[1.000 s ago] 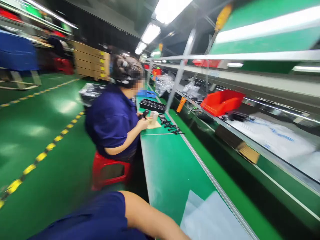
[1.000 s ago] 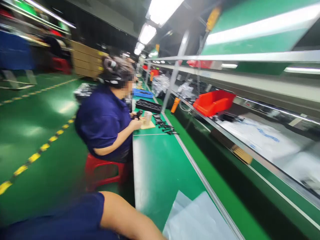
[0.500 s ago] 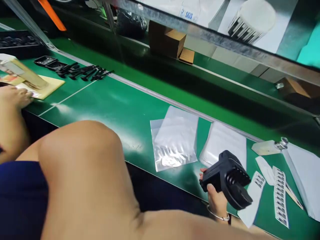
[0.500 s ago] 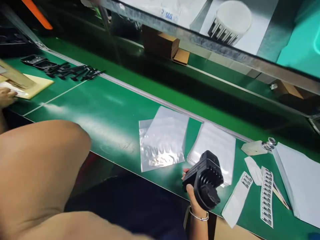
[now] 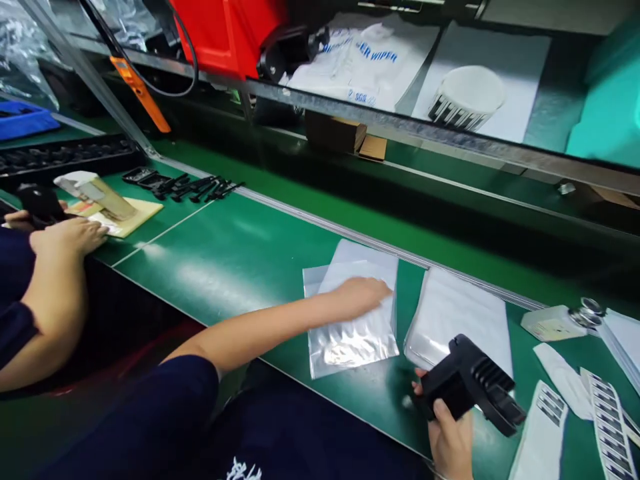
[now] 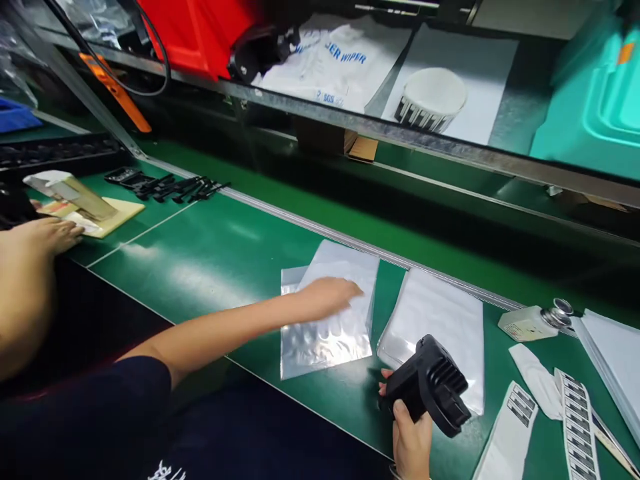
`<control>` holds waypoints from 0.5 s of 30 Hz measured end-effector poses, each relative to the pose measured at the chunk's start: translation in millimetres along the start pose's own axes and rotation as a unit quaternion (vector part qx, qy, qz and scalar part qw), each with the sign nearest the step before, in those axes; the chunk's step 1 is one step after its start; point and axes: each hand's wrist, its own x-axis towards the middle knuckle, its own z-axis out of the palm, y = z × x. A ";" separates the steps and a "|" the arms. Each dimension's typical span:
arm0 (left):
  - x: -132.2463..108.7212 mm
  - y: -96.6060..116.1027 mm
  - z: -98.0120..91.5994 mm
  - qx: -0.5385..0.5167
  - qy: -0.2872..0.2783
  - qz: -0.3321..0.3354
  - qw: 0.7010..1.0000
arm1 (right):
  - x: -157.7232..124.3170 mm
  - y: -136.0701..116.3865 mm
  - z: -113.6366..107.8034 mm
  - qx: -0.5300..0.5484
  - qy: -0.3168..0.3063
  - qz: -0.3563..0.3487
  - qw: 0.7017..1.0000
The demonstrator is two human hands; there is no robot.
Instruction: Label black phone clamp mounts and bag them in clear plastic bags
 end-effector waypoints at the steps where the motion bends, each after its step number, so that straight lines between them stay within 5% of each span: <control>1: 6.0 -20.7 -7.4 0.023 -0.001 -0.048 0.999 | 1.2 5.3 -0.7 0.023 0.009 0.002 1.000; 4: 7.3 -77.1 -18.6 0.075 -0.003 -0.181 0.981 | 3.1 17.4 -2.8 0.064 0.021 0.030 0.997; 7: -0.3 -107.6 -12.6 0.085 -0.034 -0.225 0.970 | 4.9 24.0 -4.9 0.074 0.024 0.047 0.996; 15: 24.6 -106.3 -16.2 0.126 -0.043 -0.203 0.970 | 6.9 32.8 -8.3 0.063 0.051 0.051 0.995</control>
